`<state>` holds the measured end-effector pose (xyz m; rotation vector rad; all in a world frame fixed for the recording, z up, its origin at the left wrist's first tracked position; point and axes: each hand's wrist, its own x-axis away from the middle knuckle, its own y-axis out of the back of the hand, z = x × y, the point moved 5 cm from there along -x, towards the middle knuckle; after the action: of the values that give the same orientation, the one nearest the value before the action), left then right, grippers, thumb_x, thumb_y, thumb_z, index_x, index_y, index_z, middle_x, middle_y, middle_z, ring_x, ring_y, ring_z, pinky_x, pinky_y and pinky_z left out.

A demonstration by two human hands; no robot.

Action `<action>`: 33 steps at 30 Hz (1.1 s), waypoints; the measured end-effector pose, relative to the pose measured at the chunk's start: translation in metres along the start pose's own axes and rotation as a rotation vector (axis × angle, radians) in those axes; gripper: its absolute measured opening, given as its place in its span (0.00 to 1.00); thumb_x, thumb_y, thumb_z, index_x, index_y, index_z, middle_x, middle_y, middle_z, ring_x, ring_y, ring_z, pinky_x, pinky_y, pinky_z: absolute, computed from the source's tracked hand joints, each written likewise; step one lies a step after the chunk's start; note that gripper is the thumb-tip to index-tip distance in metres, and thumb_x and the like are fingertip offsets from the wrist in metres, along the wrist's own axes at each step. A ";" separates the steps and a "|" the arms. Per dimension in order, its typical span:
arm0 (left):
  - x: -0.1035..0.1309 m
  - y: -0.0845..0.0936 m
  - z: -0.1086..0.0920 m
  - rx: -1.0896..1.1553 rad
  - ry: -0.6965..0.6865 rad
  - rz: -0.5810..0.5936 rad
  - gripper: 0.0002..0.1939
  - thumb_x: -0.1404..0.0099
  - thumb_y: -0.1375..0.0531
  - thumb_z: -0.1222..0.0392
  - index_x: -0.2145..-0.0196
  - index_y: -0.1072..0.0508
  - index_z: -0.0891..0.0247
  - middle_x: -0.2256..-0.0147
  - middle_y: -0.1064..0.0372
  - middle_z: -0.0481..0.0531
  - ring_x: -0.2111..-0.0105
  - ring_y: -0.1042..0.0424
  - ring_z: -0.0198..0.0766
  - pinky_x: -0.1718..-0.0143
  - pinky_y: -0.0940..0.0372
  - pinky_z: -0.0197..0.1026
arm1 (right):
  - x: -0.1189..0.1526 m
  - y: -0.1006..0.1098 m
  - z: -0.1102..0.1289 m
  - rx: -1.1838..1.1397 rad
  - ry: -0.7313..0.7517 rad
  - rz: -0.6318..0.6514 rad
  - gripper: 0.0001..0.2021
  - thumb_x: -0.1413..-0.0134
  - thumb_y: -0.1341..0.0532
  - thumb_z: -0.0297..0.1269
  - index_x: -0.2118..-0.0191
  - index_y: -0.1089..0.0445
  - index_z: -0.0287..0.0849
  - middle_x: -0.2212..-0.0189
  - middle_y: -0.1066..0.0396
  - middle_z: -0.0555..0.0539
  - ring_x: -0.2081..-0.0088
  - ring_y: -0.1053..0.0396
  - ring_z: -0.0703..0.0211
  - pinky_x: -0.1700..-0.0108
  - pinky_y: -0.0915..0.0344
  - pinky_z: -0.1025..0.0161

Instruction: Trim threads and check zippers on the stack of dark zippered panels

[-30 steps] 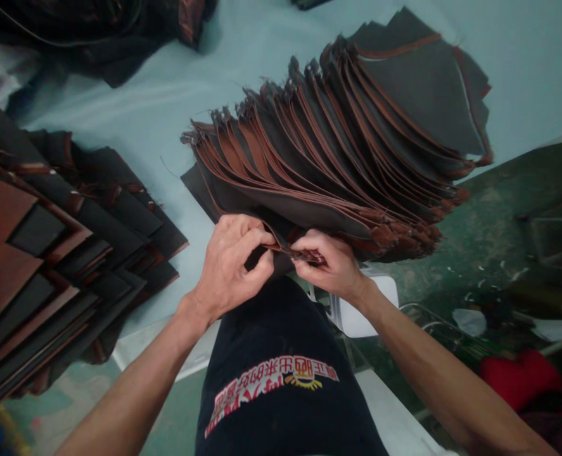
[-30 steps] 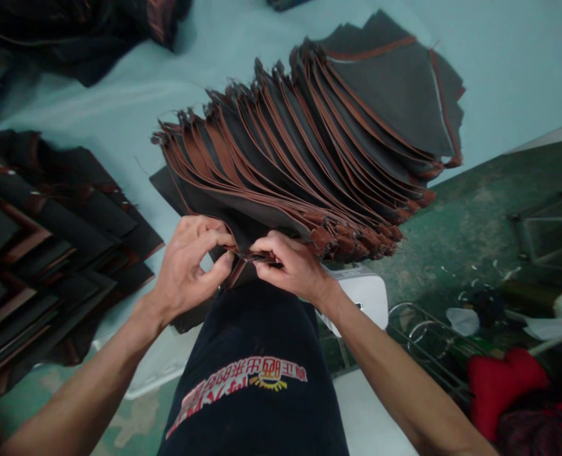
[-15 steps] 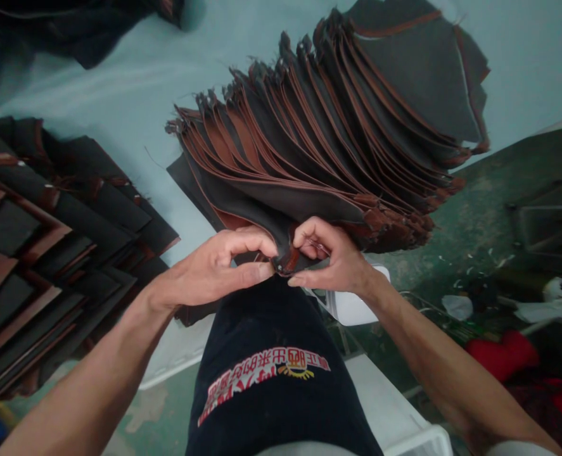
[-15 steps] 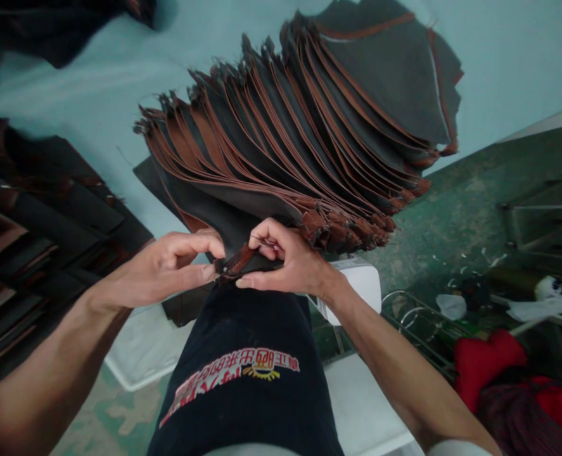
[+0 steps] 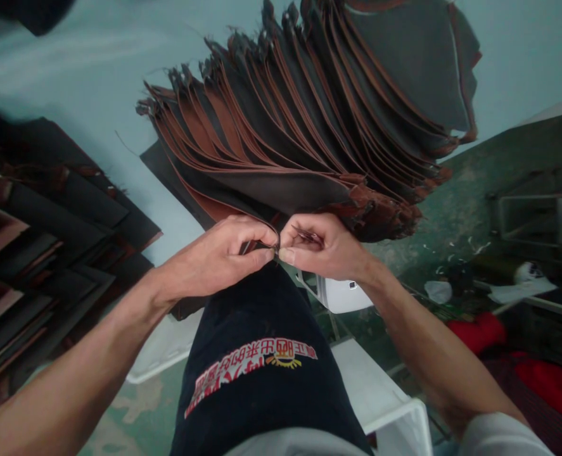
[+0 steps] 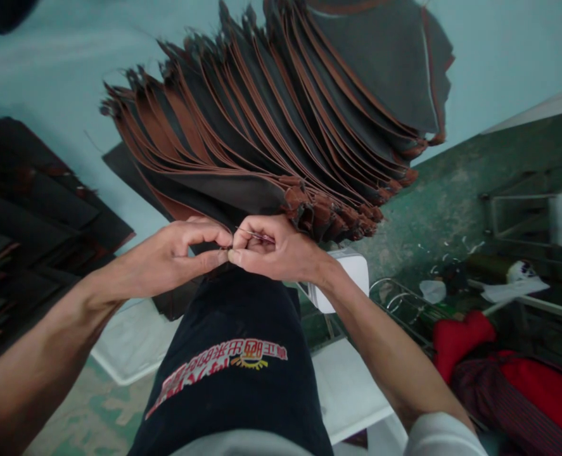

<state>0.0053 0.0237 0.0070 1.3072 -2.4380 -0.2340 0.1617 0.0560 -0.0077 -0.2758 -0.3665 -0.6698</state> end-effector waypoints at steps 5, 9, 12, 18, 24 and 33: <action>-0.002 -0.003 0.003 0.005 0.005 -0.008 0.07 0.30 0.40 0.61 0.66 0.23 0.63 0.68 0.23 0.49 0.67 0.26 0.37 0.63 0.33 0.37 | -0.003 0.002 0.001 0.007 -0.044 0.064 0.09 0.49 0.34 0.37 0.72 0.34 0.42 0.80 0.44 0.59 0.78 0.50 0.71 0.77 0.54 0.69; -0.002 -0.004 0.004 0.012 0.020 -0.020 0.07 0.31 0.40 0.61 0.67 0.22 0.62 0.70 0.23 0.49 0.67 0.26 0.37 0.63 0.33 0.37 | -0.005 0.004 0.002 0.048 -0.061 0.084 0.07 0.48 0.35 0.36 0.71 0.32 0.41 0.80 0.43 0.58 0.77 0.49 0.70 0.76 0.53 0.68; -0.003 -0.005 0.005 0.026 0.029 -0.018 0.07 0.32 0.40 0.61 0.67 0.22 0.62 0.71 0.24 0.49 0.68 0.26 0.37 0.64 0.33 0.37 | -0.004 0.005 0.002 0.069 -0.089 0.094 0.06 0.48 0.35 0.36 0.71 0.31 0.40 0.79 0.43 0.58 0.77 0.48 0.69 0.76 0.53 0.68; -0.005 -0.008 0.005 0.041 0.050 -0.005 0.06 0.35 0.40 0.64 0.69 0.23 0.63 0.72 0.25 0.48 0.70 0.28 0.36 0.67 0.35 0.37 | -0.004 0.007 -0.001 0.076 -0.106 0.123 0.07 0.48 0.34 0.36 0.71 0.31 0.40 0.79 0.44 0.59 0.77 0.49 0.70 0.75 0.50 0.68; -0.007 -0.012 0.008 -0.039 0.078 0.008 0.07 0.38 0.41 0.67 0.73 0.25 0.62 0.76 0.29 0.45 0.75 0.33 0.33 0.68 0.39 0.38 | -0.005 0.011 -0.004 0.263 -0.101 0.105 0.07 0.47 0.35 0.38 0.70 0.27 0.39 0.78 0.37 0.55 0.75 0.43 0.68 0.73 0.47 0.67; -0.009 -0.017 0.008 -0.167 0.114 0.049 0.08 0.40 0.42 0.68 0.77 0.30 0.61 0.80 0.41 0.42 0.77 0.41 0.31 0.70 0.46 0.40 | -0.008 0.013 -0.001 0.448 -0.073 0.103 0.09 0.49 0.36 0.33 0.76 0.35 0.42 0.80 0.43 0.56 0.74 0.45 0.67 0.73 0.52 0.64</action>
<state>0.0197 0.0214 -0.0081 1.1562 -2.2980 -0.3325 0.1646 0.0702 -0.0139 0.1070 -0.5569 -0.4620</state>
